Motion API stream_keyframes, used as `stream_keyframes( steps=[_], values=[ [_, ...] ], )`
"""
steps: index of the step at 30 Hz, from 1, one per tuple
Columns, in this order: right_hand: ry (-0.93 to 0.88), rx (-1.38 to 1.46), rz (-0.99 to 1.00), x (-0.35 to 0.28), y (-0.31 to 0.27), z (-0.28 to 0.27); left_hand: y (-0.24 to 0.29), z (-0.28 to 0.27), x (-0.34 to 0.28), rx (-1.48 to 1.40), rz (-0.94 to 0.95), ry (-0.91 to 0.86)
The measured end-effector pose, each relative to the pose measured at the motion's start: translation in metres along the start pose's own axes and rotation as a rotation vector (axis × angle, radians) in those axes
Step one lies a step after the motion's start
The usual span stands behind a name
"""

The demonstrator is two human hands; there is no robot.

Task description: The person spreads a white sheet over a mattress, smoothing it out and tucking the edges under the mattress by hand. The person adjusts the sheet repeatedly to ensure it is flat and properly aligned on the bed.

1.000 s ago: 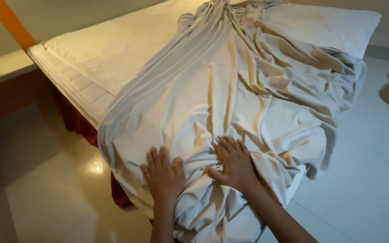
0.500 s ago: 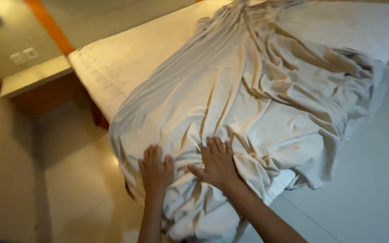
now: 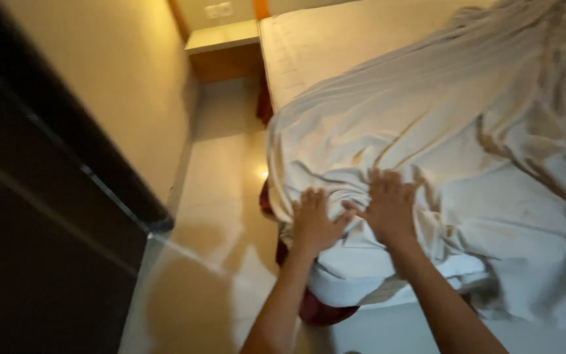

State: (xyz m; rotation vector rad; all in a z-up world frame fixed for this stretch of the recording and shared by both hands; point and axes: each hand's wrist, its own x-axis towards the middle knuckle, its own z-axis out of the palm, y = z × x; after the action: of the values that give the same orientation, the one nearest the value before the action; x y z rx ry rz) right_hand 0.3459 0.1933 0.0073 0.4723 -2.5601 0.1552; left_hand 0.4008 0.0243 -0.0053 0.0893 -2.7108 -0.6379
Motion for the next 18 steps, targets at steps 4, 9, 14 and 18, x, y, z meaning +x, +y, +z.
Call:
stream_keyframes(
  steps=[4, 9, 14, 18],
  values=[
    [0.186, 0.108, -0.064, -0.013, 0.004, 0.008, -0.002, 0.000, -0.025, 0.001, 0.007, 0.034],
    [0.114, 0.258, -0.031, -0.017, -0.004, -0.017, -0.002, -0.003, -0.036, -0.073, 0.046, 0.075],
    [0.135, 0.200, 0.011, -0.016, -0.005, -0.002, 0.003, -0.010, -0.040, -0.086, -0.005, 0.047],
    [0.069, 0.107, 0.010, -0.017, -0.004, -0.003, -0.001, -0.001, -0.037, -0.036, -0.001, 0.009]
  ],
)
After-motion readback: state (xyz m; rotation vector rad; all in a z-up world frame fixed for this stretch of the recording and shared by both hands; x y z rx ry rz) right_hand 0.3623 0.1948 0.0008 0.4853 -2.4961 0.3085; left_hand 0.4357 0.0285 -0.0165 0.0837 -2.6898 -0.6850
